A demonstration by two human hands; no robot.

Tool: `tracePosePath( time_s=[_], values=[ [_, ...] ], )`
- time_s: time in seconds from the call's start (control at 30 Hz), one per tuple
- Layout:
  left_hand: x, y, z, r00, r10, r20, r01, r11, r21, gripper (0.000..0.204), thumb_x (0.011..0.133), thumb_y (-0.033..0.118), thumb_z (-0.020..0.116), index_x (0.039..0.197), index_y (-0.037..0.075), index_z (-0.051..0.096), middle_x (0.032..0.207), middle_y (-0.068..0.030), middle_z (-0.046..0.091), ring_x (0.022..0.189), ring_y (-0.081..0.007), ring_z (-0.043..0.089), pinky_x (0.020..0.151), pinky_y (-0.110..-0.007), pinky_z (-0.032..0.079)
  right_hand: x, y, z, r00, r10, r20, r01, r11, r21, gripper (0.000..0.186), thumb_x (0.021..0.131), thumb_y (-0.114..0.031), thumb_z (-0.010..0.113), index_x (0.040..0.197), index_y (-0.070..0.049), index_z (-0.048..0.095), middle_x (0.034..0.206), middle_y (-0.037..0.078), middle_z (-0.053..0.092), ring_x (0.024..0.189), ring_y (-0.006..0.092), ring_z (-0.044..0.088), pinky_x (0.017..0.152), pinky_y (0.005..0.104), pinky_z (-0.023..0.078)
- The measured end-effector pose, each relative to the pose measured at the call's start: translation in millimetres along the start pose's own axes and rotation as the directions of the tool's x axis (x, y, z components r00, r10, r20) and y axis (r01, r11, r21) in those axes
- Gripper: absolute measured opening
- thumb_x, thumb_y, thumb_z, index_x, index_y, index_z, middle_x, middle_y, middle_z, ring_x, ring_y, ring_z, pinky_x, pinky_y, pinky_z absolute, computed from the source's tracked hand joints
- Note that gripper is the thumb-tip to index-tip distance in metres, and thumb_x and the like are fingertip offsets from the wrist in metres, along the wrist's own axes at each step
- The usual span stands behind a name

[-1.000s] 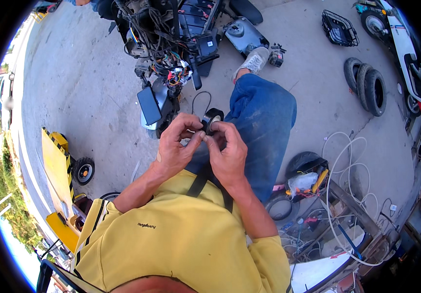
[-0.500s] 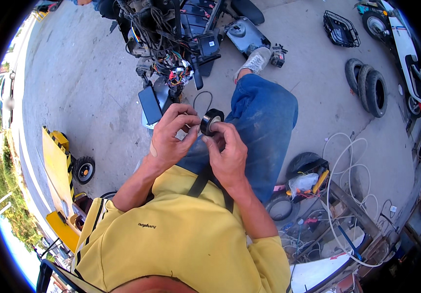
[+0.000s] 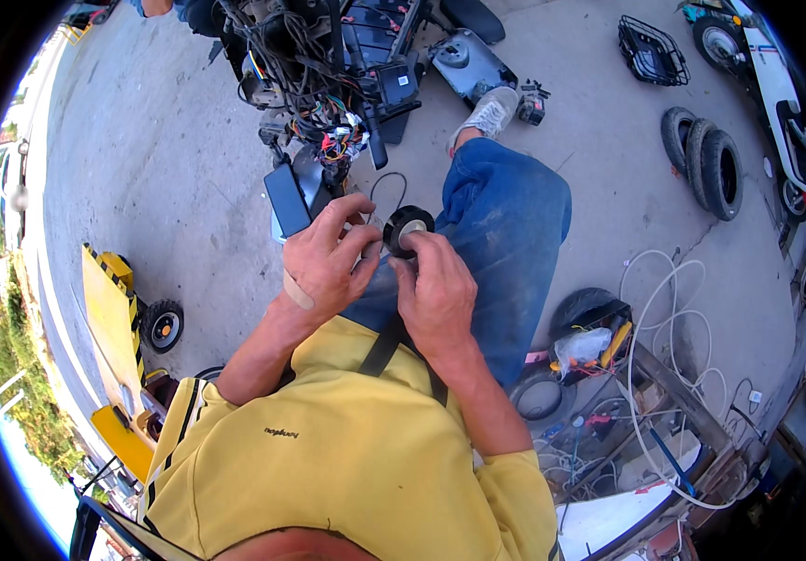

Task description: The person is repairing the wiring of a scooter. They strip wire ends, twist them together, and wrap the connections with electrical tape.

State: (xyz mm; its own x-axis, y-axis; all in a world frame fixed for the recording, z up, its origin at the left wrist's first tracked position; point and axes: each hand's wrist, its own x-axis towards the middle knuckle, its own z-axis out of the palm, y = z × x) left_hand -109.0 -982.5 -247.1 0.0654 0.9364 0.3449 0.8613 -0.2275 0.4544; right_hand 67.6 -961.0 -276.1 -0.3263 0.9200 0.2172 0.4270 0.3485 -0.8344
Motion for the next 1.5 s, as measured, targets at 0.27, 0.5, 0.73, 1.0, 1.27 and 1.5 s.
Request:
tracePosePath(
  time_s=[0.27, 0.5, 0.73, 1.0, 1.27, 1.5],
  values=[
    [-2.8, -0.4, 16.9, 0.998, -0.065, -0.009, 0.065, 0.996, -0.068, 0.022, 0.070, -0.004, 0.075, 0.086, 0.004, 0.063, 0.123, -0.0102, 0.064, 0.079, -0.0220, 0.072, 0.064, -0.034, 0.058, 0.2, 1.1, 3.2, 0.999, -0.040, 0.008, 0.041, 0.995, -0.096, 0.034, 0.080, 0.003, 0.078, 0.111, -0.004, 0.065, 0.107, 0.011, 0.071, 0.094, 0.0349, 0.070, 0.079, 0.0435, 0.055],
    [-8.0, -6.3, 10.2, 0.946, -0.296, 0.131, 0.323, 0.841, -0.435, 0.026, 0.071, -0.006, 0.079, 0.093, 0.003, 0.067, 0.129, -0.0118, 0.061, 0.091, -0.0209, 0.070, 0.072, -0.032, 0.058, 1.8, -1.4, 0.9, 0.983, 0.172, 0.059, -0.177, 0.980, 0.093, 0.032, 0.083, 0.002, 0.078, 0.111, -0.003, 0.063, 0.101, 0.012, 0.070, 0.078, 0.0301, 0.071, 0.071, 0.0412, 0.055],
    [-21.3, -0.8, 18.6, 0.965, -0.262, -0.023, 0.243, 0.923, -0.298, 0.025, 0.078, -0.001, 0.085, 0.099, 0.003, 0.072, 0.120, -0.0120, 0.063, 0.094, -0.0228, 0.070, 0.073, -0.033, 0.058, 2.1, 1.6, -1.9, 0.996, 0.062, 0.064, -0.058, 0.996, -0.068, 0.033, 0.083, 0.001, 0.079, 0.111, -0.004, 0.064, 0.104, 0.012, 0.070, 0.080, 0.0314, 0.070, 0.072, 0.0411, 0.055],
    [-22.8, 3.9, 10.2, 0.921, -0.357, 0.155, 0.389, 0.825, -0.410, 0.019, 0.083, 0.005, 0.079, 0.094, 0.005, 0.064, 0.114, -0.0087, 0.061, 0.090, -0.0261, 0.067, 0.071, -0.037, 0.055, 3.7, -9.7, -8.9, 0.972, 0.130, 0.196, -0.130, 0.991, -0.014, 0.032, 0.088, -0.002, 0.075, 0.117, -0.005, 0.061, 0.109, 0.013, 0.070, 0.088, 0.0340, 0.071, 0.078, 0.0447, 0.055],
    [-33.9, 3.2, 5.0, 0.953, -0.280, 0.115, 0.300, 0.820, -0.489, 0.024, 0.083, 0.005, 0.077, 0.092, 0.004, 0.054, 0.113, -0.0111, 0.060, 0.084, -0.0310, 0.063, 0.068, -0.039, 0.053, 8.5, -4.4, -12.1, 0.968, 0.039, 0.250, -0.013, 0.994, -0.107, 0.026, 0.094, -0.006, 0.070, 0.118, -0.006, 0.058, 0.111, 0.013, 0.066, 0.095, 0.0358, 0.070, 0.077, 0.0465, 0.055],
    [-44.8, 2.9, -2.8, 0.908, -0.303, 0.288, 0.418, 0.678, -0.605, 0.022, 0.091, -0.001, 0.069, 0.102, 0.004, 0.052, 0.118, -0.0135, 0.069, 0.108, -0.0315, 0.070, 0.087, -0.040, 0.056, 10.8, -12.6, -21.9, 0.957, 0.082, 0.280, -0.054, 0.993, -0.106, 0.025, 0.097, -0.011, 0.070, 0.120, -0.008, 0.061, 0.114, 0.011, 0.065, 0.096, 0.0357, 0.070, 0.078, 0.0456, 0.055]
  ],
)
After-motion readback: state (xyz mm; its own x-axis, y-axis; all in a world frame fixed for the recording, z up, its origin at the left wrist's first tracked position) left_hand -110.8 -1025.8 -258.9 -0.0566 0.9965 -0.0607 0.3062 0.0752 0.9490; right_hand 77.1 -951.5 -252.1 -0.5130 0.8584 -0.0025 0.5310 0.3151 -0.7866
